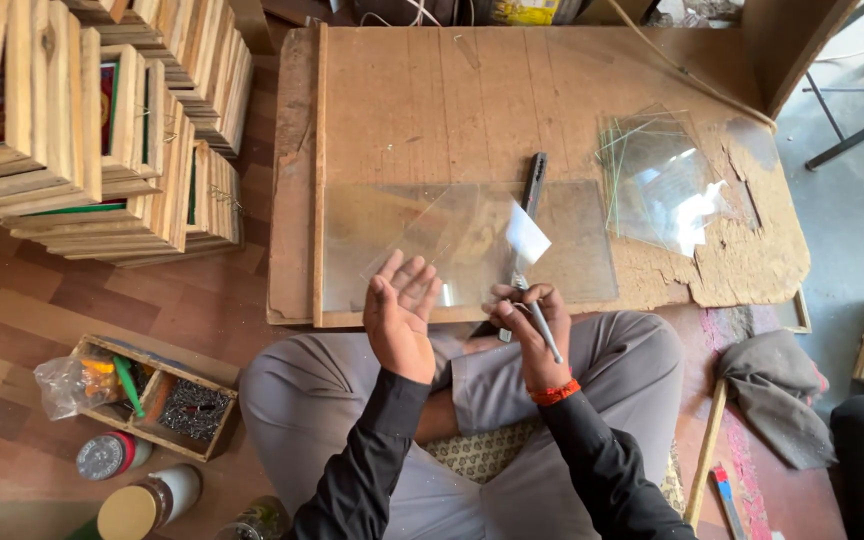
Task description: The person uses a metal ruler and a glass cutter to score and snap a sheet of glass into smaller pieces. They repeatedly measure, score, and break the glass, stacking the cut pieces to the side.
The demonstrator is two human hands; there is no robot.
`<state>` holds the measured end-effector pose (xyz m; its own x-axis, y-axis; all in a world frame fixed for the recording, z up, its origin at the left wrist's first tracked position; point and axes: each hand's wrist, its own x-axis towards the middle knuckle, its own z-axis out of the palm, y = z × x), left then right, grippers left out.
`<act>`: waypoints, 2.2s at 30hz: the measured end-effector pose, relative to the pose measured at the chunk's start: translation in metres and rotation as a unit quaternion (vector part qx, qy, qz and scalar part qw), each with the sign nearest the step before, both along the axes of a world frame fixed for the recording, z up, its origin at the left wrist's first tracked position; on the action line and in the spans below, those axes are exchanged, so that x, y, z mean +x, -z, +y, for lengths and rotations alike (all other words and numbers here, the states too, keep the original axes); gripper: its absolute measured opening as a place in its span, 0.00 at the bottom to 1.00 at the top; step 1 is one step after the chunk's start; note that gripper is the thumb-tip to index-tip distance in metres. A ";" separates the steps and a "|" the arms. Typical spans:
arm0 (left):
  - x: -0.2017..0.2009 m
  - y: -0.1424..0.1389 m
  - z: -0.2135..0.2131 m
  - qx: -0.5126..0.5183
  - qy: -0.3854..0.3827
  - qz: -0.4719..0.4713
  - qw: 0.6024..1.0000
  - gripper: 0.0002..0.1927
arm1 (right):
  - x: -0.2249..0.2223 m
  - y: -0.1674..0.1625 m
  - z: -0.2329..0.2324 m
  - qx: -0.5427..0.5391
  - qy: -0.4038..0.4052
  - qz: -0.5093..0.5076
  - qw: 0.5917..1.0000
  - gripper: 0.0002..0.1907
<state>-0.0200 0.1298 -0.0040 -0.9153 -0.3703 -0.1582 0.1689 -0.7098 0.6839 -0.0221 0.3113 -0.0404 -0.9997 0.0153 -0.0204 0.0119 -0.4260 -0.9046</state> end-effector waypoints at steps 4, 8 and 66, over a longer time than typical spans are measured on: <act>0.010 0.015 0.023 0.066 0.062 -0.004 0.996 0.29 | 0.007 -0.011 0.021 -0.008 0.058 -0.021 0.998 0.15; 0.017 0.017 0.049 0.094 0.107 -0.002 0.990 0.28 | 0.015 -0.024 0.041 0.010 0.094 -0.026 0.995 0.20; -0.029 0.074 -0.141 -0.886 0.136 0.020 0.443 0.37 | -0.080 0.063 0.137 0.709 0.053 0.137 0.690 0.26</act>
